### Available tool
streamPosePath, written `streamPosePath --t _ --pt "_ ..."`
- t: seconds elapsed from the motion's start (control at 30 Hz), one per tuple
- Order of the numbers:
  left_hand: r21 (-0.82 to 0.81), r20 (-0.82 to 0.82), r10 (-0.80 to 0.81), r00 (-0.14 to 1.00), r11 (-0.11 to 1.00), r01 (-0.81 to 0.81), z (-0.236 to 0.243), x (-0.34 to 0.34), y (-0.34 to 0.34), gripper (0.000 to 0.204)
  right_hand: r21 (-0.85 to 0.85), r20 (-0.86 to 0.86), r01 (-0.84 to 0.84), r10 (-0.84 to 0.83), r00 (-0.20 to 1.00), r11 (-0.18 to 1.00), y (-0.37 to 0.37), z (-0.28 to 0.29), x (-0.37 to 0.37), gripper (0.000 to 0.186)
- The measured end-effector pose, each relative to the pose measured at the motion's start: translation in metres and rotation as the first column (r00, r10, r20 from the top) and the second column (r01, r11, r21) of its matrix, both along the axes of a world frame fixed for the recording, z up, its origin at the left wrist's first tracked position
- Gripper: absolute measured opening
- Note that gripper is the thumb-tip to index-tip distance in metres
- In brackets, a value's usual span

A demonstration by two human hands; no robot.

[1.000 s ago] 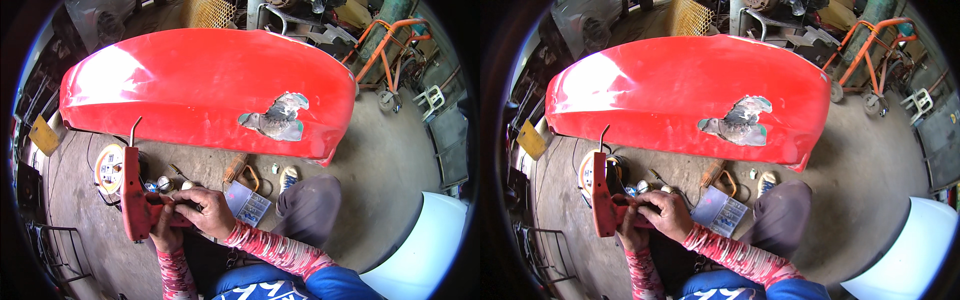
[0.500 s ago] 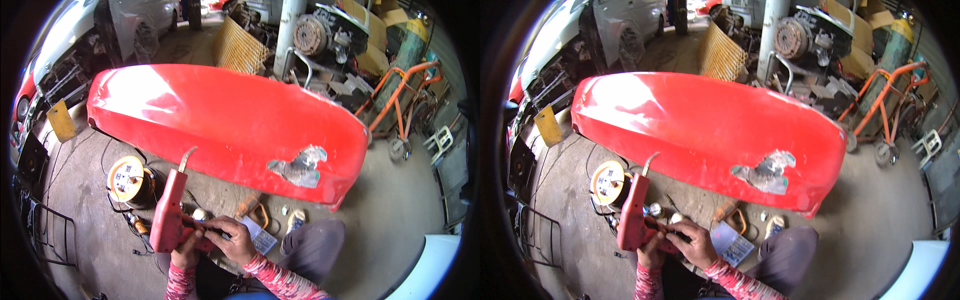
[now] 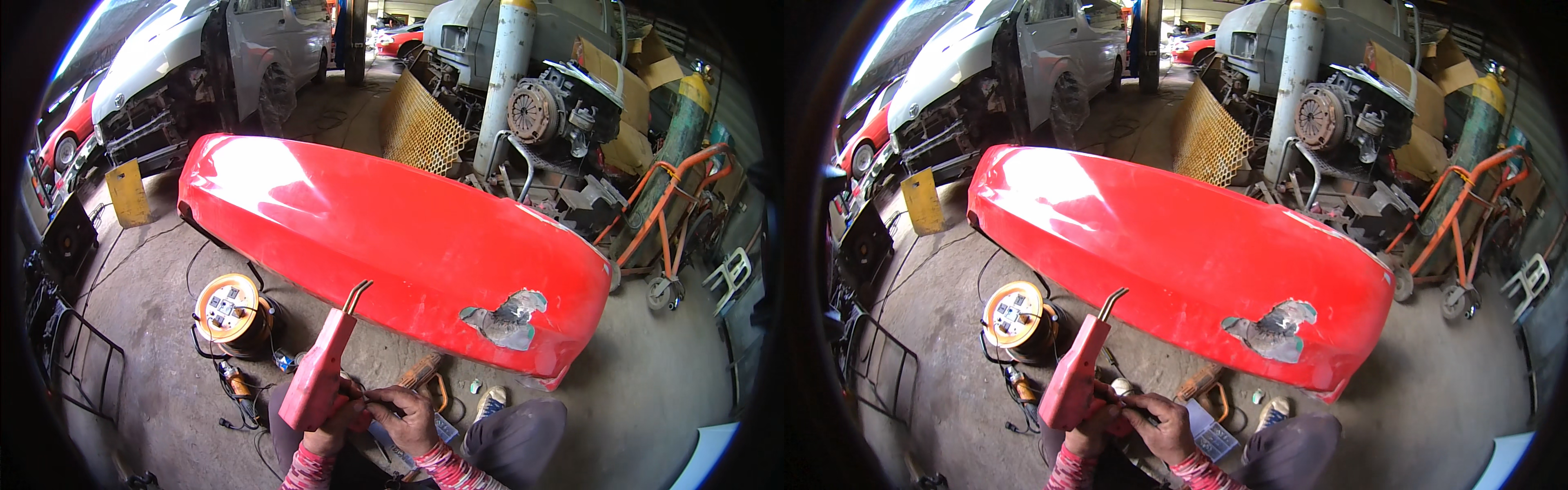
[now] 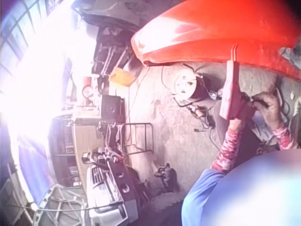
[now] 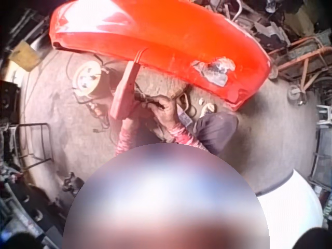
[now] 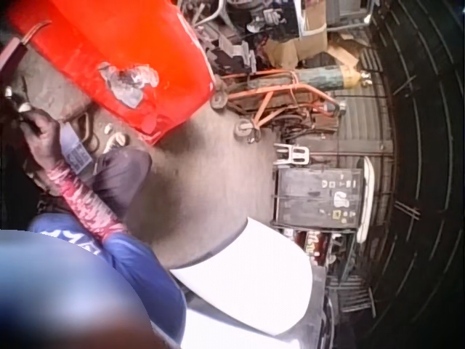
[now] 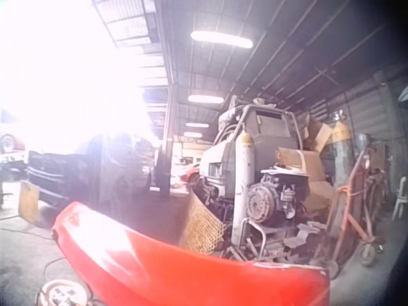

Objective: The person is repairing a damaged red car bumper using a pink heat gun and a metal rod. They repeatedly heat the damaged area and press the metal rod into the softened plastic to reshape it.

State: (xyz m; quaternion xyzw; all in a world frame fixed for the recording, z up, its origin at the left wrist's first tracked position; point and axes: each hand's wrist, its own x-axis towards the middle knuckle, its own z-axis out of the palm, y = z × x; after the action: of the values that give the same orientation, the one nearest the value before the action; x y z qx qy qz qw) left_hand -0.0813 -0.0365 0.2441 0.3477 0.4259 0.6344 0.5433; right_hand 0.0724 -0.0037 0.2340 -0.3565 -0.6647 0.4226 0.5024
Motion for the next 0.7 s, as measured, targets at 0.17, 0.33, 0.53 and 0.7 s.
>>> streamPosePath --t 0.17,0.33,0.53,0.7 --pt "0.01 0.002 0.023 1.0 1.0 -0.023 0.0 0.003 -0.002 0.032 -0.099 -0.004 0.002 -0.003 1.0 0.995 -0.002 -0.005 -0.001 0.019" --pt "0.023 -0.026 -0.024 0.999 0.999 0.024 -0.006 0.001 0.0 0.029 -0.281 -0.071 -0.034 0.015 0.997 0.959 -0.003 -0.013 0.0 0.02" --pt "0.029 -0.079 -0.046 0.996 0.998 0.048 -0.008 0.0 0.0 0.028 -0.377 -0.146 -0.037 -0.02 0.989 0.925 -0.007 -0.022 -0.004 0.019" --pt "-0.057 -0.045 -0.02 0.999 0.998 0.018 -0.01 -0.001 0.001 0.031 -0.448 -0.249 -0.04 -0.082 0.965 0.893 -0.014 -0.021 -0.011 0.019"
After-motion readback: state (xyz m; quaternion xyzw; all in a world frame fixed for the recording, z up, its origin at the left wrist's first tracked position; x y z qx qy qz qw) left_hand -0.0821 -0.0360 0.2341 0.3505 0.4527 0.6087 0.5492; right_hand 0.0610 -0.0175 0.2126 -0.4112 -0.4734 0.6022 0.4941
